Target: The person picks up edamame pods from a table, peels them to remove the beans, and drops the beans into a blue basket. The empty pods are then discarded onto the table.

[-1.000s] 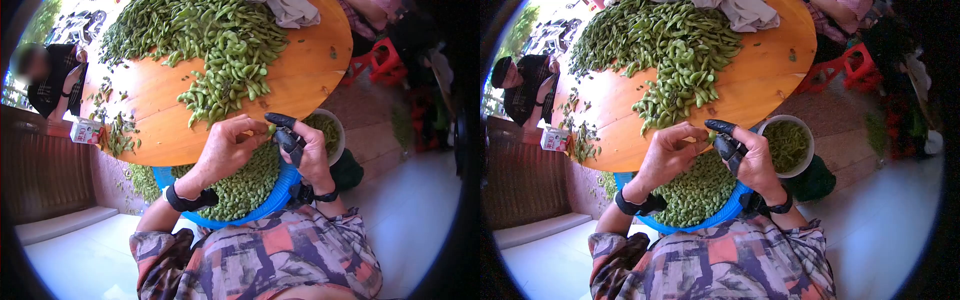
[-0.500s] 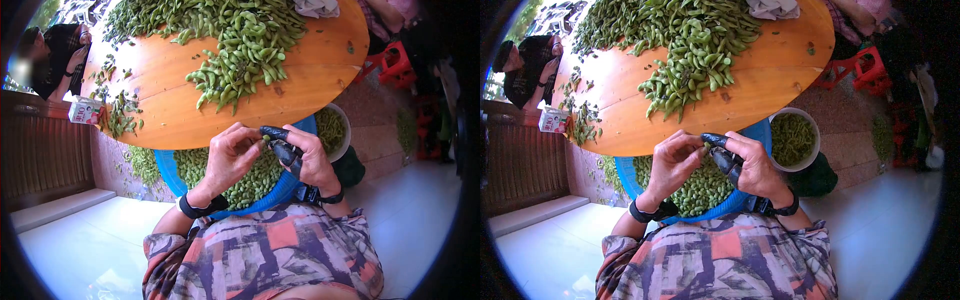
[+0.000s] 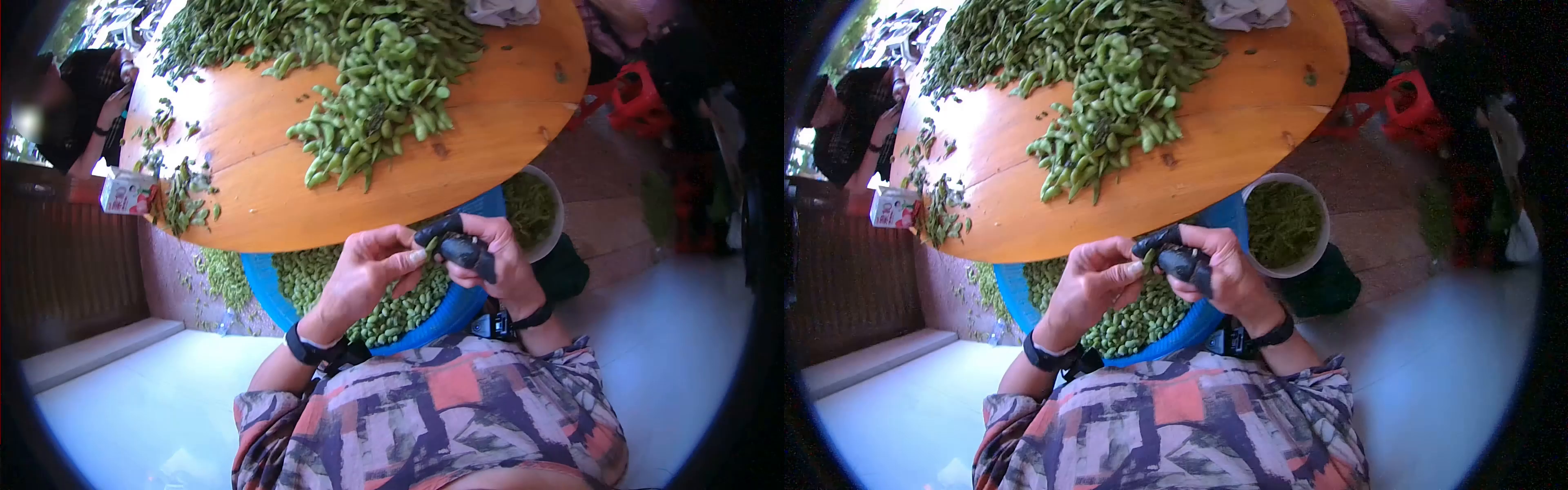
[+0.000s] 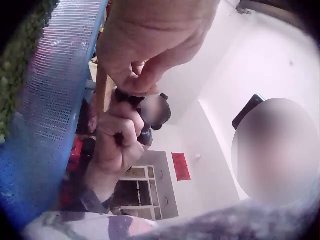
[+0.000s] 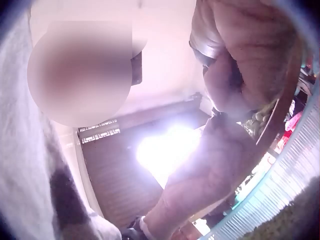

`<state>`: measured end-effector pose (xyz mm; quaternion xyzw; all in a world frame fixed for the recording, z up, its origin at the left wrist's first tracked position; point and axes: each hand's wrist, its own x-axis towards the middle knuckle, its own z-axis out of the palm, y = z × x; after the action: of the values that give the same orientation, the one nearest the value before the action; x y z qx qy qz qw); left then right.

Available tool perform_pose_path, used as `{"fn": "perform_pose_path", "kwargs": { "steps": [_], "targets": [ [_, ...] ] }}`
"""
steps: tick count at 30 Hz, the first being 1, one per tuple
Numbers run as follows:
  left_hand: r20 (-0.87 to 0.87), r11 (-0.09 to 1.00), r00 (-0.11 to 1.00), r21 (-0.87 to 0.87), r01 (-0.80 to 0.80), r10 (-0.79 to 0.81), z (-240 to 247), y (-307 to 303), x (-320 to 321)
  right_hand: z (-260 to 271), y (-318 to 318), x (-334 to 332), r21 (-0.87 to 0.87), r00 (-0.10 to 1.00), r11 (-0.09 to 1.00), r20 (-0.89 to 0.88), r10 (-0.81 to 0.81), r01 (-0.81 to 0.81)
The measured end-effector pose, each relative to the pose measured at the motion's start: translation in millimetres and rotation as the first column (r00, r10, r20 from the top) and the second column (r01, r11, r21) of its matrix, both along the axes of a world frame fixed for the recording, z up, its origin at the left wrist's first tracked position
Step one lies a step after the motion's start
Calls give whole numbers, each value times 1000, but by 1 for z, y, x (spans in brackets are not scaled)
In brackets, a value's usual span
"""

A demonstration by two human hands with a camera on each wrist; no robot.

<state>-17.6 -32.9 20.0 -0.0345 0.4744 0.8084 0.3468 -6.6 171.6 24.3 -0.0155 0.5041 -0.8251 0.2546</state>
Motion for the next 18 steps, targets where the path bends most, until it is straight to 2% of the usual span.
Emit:
{"fn": "perform_pose_path", "kwargs": {
  "steps": [1, 2, 3, 5, 6, 8, 9, 11, 12, 13, 15, 17, 18],
  "targets": [
    [-149, 992, 989, -126, -5, -14, 0, 3, 2, 3, -2, 3, 100, 998, 993, -35, -56, 59],
    [-215, 967, 976, -243, -80, 26, 3, 9, 8, 4, 0, 6, 403, 982, 909, -186, -29, 103],
    [-490, 873, 871, -435, -221, -24, -1, 15, 11, 9, -5, 6, 584, 864, 750, -502, 33, 311],
    [-797, 732, 576, -501, -462, -183, 2, 19, 11, 1, -4, 11, 631, 791, 658, -606, 88, 410],
    [-805, 742, 564, -490, -459, -183, 1, 19, 10, 3, -6, 14, 616, 793, 670, -606, 68, 413],
    [-473, 914, 880, -334, -232, 50, -4, 15, 11, 6, -10, 17, 597, 773, 671, -631, 56, 439],
    [-480, 916, 876, -328, -230, 48, -1, 14, 11, 8, -10, 19, 576, 759, 681, -650, 47, 452],
    [-167, 973, 980, -188, -135, 104, 5, 10, 10, 12, -10, 23, 573, 723, 667, -686, 73, 476],
    [-154, 985, 981, -111, -133, 115, 3, 9, 12, 13, -10, 25, 571, 693, 658, -714, 102, 491],
    [-158, 985, 981, -110, -133, 115, 0, 8, 12, 14, -10, 26, 568, 661, 650, -739, 131, 505],
    [22, 991, 996, 103, -91, 89, -8, 5, 14, 11, -10, 25, 536, 628, 663, -768, 126, 522],
    [79, 982, 995, 170, -78, 66, -13, 5, 16, 16, -7, 22, 455, 659, 788, -748, 86, 414],
    [128, 968, 990, 232, -95, 66, -15, 8, 18, 15, -7, 22, 456, 658, 787, -748, 86, 415]
  ]
}}
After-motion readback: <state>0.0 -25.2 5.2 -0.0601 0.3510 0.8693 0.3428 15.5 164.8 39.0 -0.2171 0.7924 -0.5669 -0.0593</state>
